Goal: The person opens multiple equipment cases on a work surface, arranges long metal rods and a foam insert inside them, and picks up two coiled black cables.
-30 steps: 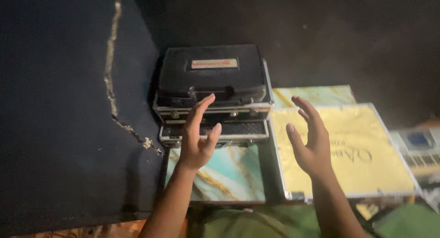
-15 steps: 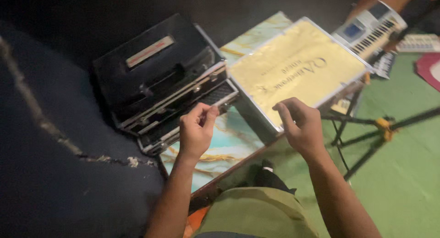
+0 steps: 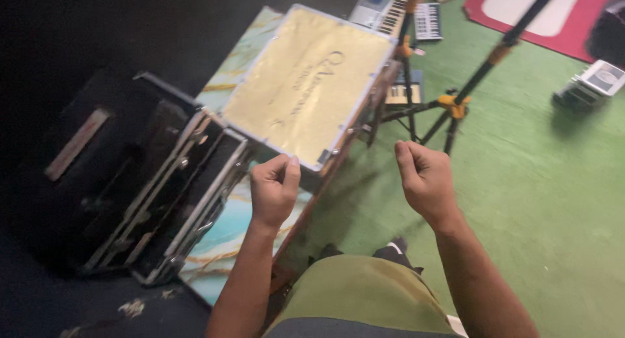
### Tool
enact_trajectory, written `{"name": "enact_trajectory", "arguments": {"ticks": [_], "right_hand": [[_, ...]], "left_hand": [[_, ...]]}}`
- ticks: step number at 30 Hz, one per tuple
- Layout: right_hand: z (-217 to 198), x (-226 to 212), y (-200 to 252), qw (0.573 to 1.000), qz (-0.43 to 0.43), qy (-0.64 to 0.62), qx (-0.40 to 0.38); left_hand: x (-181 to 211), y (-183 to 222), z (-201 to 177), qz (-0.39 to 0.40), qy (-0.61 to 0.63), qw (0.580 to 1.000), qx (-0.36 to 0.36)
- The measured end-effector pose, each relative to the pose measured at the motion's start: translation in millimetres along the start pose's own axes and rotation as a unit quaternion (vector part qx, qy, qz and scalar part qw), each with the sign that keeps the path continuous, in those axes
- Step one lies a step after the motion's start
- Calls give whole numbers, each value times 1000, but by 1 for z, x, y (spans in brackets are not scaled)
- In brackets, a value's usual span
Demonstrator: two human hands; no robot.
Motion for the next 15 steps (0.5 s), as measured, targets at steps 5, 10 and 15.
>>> {"name": "enact_trajectory", "arguments": {"ticks": [5, 10, 15], "right_hand": [[-71, 8, 11, 997, 34, 9, 64], [-152, 10, 33, 987, 59, -40, 146], [-220, 5, 54, 981, -28, -53, 185]], "left_hand": [[24, -8, 70, 8, 44, 998, -42], [69, -13, 141, 47, 121, 984, -122], [123, -17, 200, 155, 119, 964, -179]]}}
Point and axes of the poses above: each hand's wrist, its own y-axis away from the middle knuckle, its own z-axis out of the palm, x = y × z, the point moved 1 cm from there along -y, towards the middle knuckle, and after that the axes turned 13 degrees about -y, right-handed, at the moved point
